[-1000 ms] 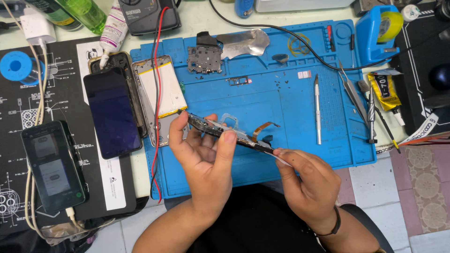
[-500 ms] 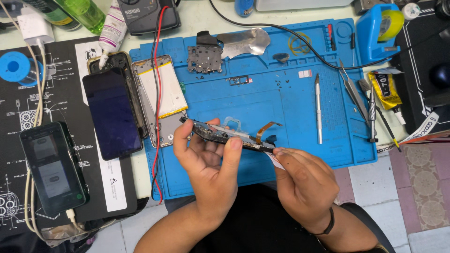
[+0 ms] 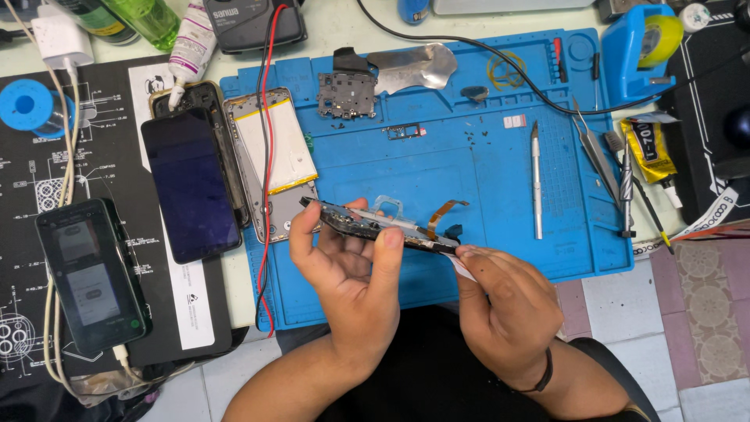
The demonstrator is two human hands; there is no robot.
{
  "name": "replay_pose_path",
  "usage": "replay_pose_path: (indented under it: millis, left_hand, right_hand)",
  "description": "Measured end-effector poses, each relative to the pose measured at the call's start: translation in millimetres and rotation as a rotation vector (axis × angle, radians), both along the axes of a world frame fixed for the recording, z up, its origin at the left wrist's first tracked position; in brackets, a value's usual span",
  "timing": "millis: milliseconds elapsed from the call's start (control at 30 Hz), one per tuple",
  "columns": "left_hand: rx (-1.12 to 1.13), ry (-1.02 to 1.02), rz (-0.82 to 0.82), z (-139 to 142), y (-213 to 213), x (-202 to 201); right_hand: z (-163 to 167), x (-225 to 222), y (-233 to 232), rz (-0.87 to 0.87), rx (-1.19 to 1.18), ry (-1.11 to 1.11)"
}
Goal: The person disassembles a smartphone by removing the battery and using a plastic card to pry open the screen. They separate the screen from the frame and place the components on the workbench.
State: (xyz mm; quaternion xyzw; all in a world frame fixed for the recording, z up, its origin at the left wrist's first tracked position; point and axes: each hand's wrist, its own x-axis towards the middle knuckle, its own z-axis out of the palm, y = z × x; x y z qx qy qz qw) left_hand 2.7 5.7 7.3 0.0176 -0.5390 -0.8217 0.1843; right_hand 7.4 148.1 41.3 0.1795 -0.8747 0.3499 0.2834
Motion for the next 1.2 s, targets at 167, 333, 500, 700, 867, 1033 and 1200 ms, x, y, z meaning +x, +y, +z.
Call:
replay_pose_path:
  millis: [167,333,500,700,867,1033,1200]
  left_hand:
    - [0.008,-0.045,-0.004,2,-6,-2]
    - [0.033,-0.099,-0.067,6,-12,-5]
    - [-0.006,-0.088,-0.060,7,-11,-8]
    - [-0.161,0.000,-0.036,9,-10,-1]
    - [-0.180,-0.017,-0.001,8,-13,0]
    - [-0.186,-0.008,-0.014,6,-14,2]
    - [-0.214,0.038,-0.023,2,-12,2]
  right_hand:
    - [7,-4,5,0.128,0.111,0.042]
    - [14,-13,17,0.234,0.091,-0.044]
    - [23,-10,15,0.073,0.139,-0.177]
    - [44,-10,18,0.062,0.286,-0.356]
    - [35,-16,6,0.112,0.221,-0.185]
    - [25,-17,3,0.115,0.167,-0.144]
    - [25,-17,6,0.112,0.165,-0.142]
